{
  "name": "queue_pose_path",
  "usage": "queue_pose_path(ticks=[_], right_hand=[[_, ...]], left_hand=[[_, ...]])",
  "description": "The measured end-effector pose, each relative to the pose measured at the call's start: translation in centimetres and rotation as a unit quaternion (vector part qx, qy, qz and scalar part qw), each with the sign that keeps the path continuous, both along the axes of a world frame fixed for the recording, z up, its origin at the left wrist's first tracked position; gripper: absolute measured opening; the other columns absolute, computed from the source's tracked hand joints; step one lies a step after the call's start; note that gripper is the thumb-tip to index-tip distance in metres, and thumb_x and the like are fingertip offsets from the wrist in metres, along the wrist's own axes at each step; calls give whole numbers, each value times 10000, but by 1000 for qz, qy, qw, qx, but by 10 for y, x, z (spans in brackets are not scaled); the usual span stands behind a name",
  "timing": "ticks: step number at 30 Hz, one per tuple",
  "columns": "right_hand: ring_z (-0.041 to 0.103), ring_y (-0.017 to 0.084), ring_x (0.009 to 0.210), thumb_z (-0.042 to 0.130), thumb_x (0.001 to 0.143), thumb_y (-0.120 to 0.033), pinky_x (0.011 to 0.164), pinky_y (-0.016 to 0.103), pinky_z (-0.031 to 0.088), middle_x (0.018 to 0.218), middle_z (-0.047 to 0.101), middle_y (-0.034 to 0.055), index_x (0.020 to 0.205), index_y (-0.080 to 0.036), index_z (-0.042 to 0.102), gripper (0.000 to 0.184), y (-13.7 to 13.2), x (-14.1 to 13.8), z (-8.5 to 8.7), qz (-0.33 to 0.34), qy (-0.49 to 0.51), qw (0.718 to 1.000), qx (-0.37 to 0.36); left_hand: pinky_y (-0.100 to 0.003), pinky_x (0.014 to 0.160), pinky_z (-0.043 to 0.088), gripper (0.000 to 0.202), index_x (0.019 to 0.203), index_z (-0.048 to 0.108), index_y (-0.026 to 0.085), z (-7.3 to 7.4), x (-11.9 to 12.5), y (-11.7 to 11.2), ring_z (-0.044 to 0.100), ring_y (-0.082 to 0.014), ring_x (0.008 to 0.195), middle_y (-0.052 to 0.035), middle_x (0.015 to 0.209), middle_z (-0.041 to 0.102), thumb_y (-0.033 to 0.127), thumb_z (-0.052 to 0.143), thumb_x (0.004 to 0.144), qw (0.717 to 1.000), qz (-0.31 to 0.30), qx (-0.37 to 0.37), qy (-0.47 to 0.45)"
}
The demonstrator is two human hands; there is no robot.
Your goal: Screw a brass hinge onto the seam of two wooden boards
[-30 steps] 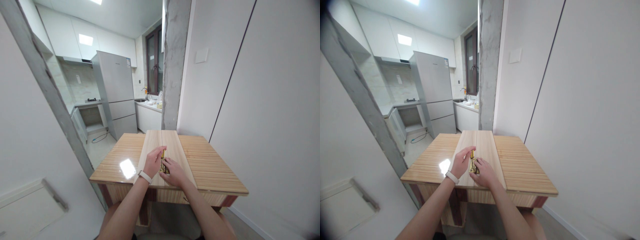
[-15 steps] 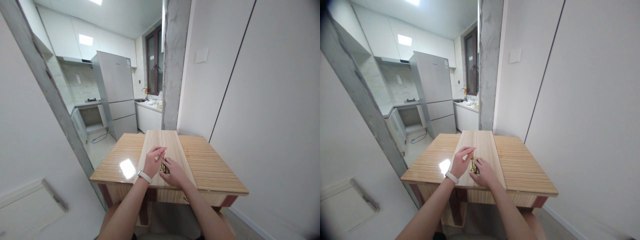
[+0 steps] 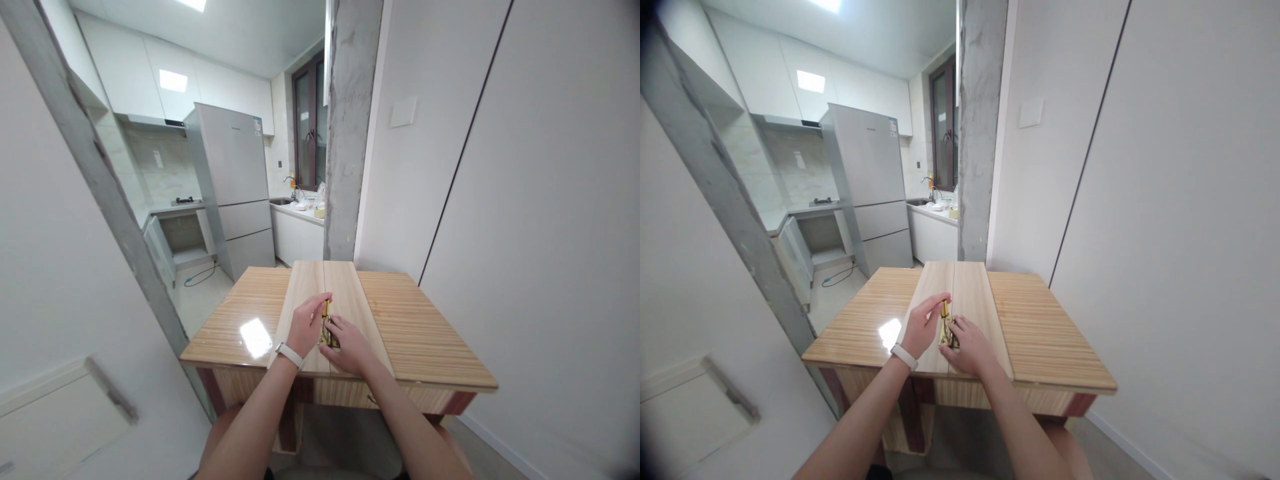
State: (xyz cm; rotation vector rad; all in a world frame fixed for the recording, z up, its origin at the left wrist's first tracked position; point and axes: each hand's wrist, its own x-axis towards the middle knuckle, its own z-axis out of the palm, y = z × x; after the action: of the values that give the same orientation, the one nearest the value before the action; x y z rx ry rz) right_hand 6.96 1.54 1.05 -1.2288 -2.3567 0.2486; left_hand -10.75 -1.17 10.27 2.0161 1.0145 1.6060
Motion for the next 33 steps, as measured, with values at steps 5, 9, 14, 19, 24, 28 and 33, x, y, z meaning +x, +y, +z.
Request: queue_pose_path(ticks=[5, 9, 14, 19, 24, 28, 33], right_hand=[[355, 299, 1456, 626, 857, -564, 1214, 470, 268, 1577, 417, 99, 1461, -236, 525, 695, -1, 0, 0, -5, -3, 1000, 0], [357, 300, 1455, 623, 861, -561, 1212, 475, 268, 1578, 415, 101, 1460, -236, 523, 689, -1, 0, 0, -2, -2, 1000, 8], [359, 303, 1453, 626, 858, -568, 1211, 485, 271, 1576, 419, 97, 1464, -249, 518, 693, -1, 0, 0, 2, 2, 1000, 10], [359, 302, 1454, 621, 861, -565, 1210, 477, 276, 1579, 414, 101, 1462, -236, 523, 692, 1, 0, -1, 3, -1, 1000, 8], [353, 303, 1458, 625, 853, -565, 1212, 480, 274, 1586, 404, 91, 1476, -249, 510, 708, 2, 0, -2, 1, -2, 1000, 2], [352, 300, 1459, 621, 854, -571, 1214, 475, 270, 1585, 407, 86, 1480, -252, 505, 712, 1, 0, -3, -4, -5, 1000, 0], [351, 294, 1461, 614, 861, -585, 1213, 473, 269, 1589, 402, 79, 1473, -264, 510, 699, 1, 1, -3, -6, -5, 1000, 5]], left_hand=[[-369, 998, 530, 299, 1226, 696, 235, 1, -1, 0, 669, -197, 1101, -68, 1168, 728, 282, 465, 1042, 1000, 3, 8, 3], [-353, 953, 544, 264, 1201, 718, 236, 1, 0, 1, 675, -196, 1063, -75, 1151, 720, 270, 537, 1011, 1000, 23, 13, 4], [-345, 905, 565, 239, 1177, 729, 245, 2, 1, 0, 691, -194, 1007, -72, 1124, 719, 276, 598, 979, 999, 44, 13, 3], [-406, 1049, 521, 271, 1227, 703, 251, 0, 2, -1, 647, -222, 1187, -69, 1264, 697, 295, 559, 1001, 999, 29, 14, -10], [-394, 1021, 545, 300, 1260, 681, 248, -2, 0, 0, 663, -221, 1174, -64, 1247, 713, 313, 505, 1025, 1000, 10, -10, -16], [-379, 1027, 537, 302, 1256, 675, 236, -2, -1, 0, 672, -208, 1147, -62, 1215, 724, 306, 483, 1033, 1000, 13, -14, -20], [-370, 975, 557, 281, 1237, 679, 233, -4, 0, 2, 686, -202, 1084, -67, 1185, 729, 293, 513, 1017, 999, 15, -16, -23]])
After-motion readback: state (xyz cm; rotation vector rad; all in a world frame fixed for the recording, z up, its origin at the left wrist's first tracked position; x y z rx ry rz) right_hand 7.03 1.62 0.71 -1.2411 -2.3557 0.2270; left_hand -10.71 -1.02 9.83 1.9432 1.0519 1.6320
